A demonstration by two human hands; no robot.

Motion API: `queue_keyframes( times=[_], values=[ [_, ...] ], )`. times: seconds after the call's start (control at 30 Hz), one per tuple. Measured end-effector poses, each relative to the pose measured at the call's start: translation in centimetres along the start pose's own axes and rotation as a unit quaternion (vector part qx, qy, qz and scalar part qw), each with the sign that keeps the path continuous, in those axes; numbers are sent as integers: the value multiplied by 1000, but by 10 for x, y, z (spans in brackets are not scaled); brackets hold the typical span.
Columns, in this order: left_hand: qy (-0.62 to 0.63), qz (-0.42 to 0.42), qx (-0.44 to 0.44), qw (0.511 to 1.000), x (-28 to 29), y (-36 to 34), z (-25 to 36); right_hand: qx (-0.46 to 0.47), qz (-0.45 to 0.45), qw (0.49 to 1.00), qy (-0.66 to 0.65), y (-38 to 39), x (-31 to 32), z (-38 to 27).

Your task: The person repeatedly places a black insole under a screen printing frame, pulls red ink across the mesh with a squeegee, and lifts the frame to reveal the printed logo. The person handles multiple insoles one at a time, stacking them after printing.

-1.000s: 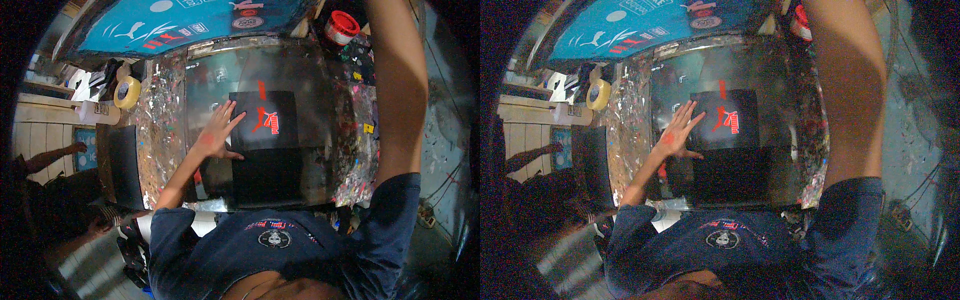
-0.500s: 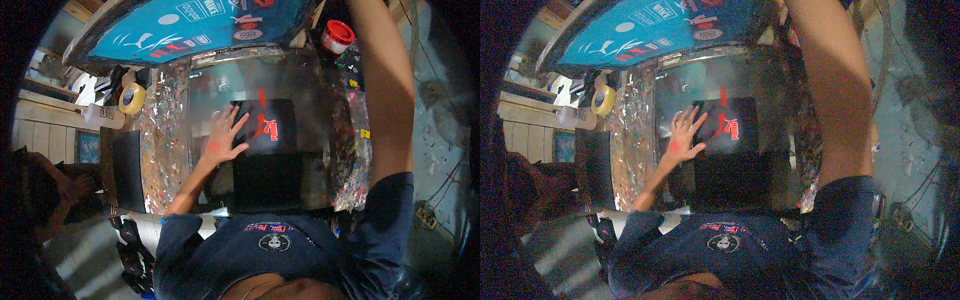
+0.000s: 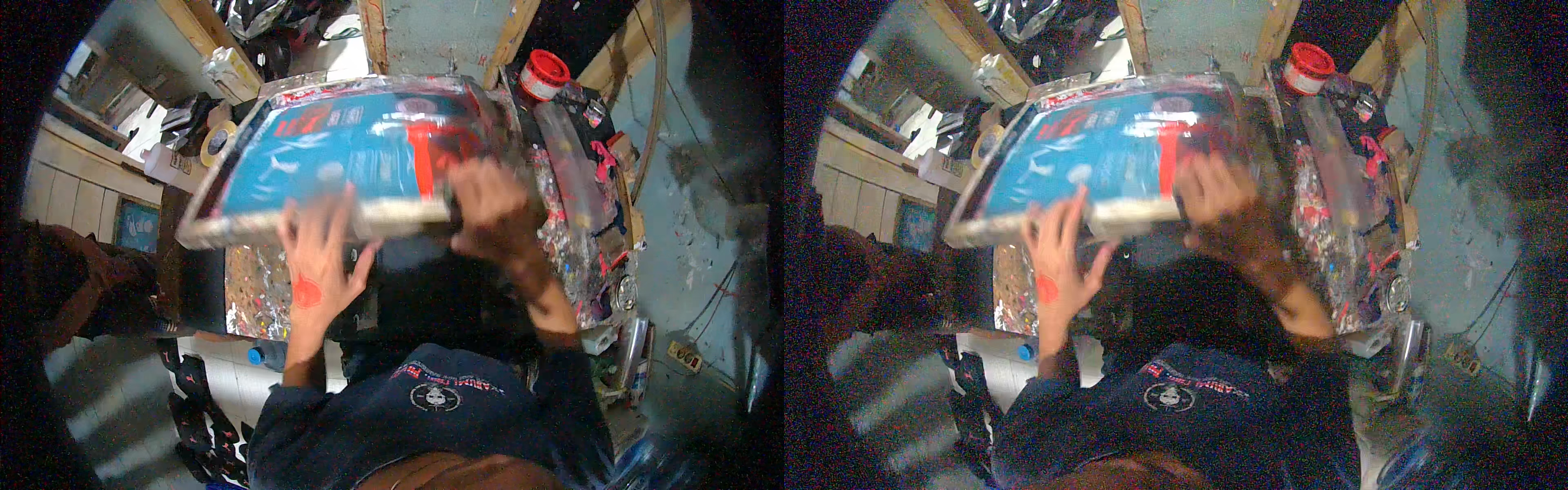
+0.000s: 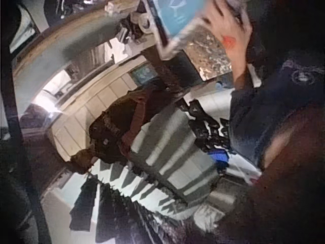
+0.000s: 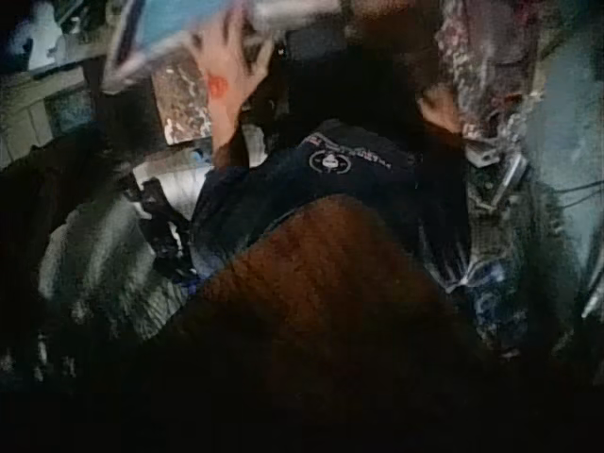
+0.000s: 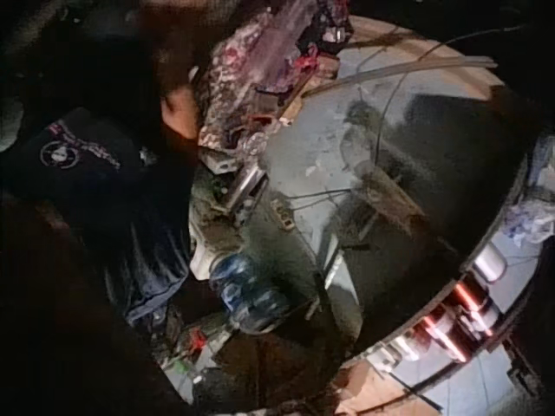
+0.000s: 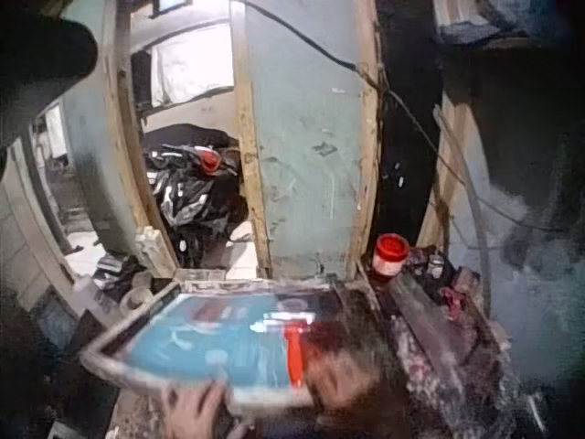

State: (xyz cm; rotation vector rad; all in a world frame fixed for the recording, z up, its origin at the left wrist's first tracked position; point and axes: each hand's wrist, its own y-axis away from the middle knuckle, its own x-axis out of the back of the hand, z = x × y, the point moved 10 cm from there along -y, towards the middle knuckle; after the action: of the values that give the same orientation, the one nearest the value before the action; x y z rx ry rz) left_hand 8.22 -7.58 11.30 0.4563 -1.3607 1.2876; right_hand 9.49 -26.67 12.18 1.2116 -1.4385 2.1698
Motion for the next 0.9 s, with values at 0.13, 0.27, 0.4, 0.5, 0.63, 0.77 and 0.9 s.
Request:
queue_keyframes(
  times=[0.13, 0.27, 0.4, 0.5, 0.63, 0.77, 0.9],
  values=[
    [55, -65, -50, 995, -83, 68, -27, -59, -108, 986, -112, 61, -49, -48],
    [85, -46, -70, 993, -134, 98, -45, -61, -220, 968, -105, 86, -114, -36],
    [85, -29, -71, 993, -137, 103, -49, -52, -262, 937, -226, 79, -110, -38],
    [90, -12, -76, 993, -129, 99, -47, -60, -250, 942, -214, 65, -143, -24],
    [103, -18, -71, 992, -131, 98, -46, -114, -234, 946, -194, 12, -203, 38],
    [96, -24, -66, 993, -141, 103, -51, -111, -296, 921, -226, -2, -205, 56],
    [112, -37, -48, 992, -136, 108, -55, -75, -331, 894, -290, 48, -154, 8]
  ],
)
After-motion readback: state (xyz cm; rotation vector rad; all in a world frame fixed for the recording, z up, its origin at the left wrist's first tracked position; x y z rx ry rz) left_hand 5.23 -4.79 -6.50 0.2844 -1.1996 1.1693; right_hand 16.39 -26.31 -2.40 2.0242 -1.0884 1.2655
